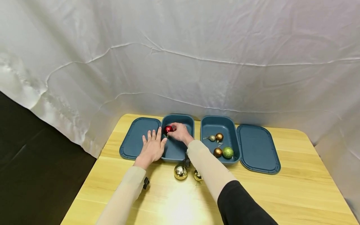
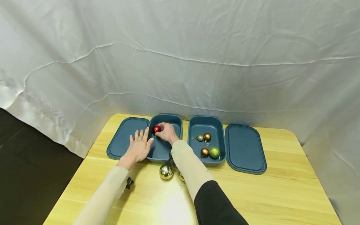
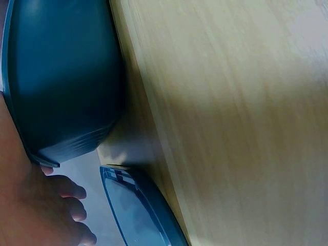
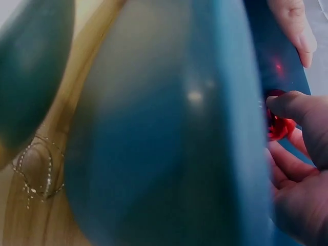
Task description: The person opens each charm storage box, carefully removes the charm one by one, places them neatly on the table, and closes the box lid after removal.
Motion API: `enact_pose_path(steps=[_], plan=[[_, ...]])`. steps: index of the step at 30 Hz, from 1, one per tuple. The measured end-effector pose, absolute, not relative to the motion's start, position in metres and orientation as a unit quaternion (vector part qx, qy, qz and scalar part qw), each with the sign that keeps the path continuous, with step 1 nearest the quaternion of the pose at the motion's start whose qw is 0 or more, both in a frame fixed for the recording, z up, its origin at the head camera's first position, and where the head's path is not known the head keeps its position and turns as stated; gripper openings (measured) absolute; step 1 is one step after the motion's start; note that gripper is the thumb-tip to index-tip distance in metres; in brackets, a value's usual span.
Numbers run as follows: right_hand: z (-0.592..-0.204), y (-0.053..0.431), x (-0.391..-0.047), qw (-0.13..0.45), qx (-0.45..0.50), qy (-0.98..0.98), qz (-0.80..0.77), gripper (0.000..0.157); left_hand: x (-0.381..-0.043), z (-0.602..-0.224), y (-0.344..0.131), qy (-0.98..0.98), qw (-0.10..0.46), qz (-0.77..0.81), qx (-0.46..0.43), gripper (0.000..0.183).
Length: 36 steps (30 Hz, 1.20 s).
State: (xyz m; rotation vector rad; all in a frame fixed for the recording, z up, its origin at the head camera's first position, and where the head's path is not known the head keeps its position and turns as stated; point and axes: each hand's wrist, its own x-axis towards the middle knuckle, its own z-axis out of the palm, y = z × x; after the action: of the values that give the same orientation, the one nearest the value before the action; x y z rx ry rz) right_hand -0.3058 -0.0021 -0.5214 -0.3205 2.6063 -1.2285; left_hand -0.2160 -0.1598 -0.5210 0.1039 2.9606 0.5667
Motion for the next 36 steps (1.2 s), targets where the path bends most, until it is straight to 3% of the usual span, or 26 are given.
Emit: enact_pose_path(steps=[17,36], plan=[[-0.512,0.018,-0.304,0.094,-0.113,0.901,-0.409,0.048,-0.220,-0.521,-0.160,0.981,0.065,0.180,0.036,0.069],[-0.486,0.050,-0.284,0.048,-0.205,0.896,-0.391,0.041,-0.222,-0.524,-0.163,0.982,0.063,0.177,0.034,0.071]])
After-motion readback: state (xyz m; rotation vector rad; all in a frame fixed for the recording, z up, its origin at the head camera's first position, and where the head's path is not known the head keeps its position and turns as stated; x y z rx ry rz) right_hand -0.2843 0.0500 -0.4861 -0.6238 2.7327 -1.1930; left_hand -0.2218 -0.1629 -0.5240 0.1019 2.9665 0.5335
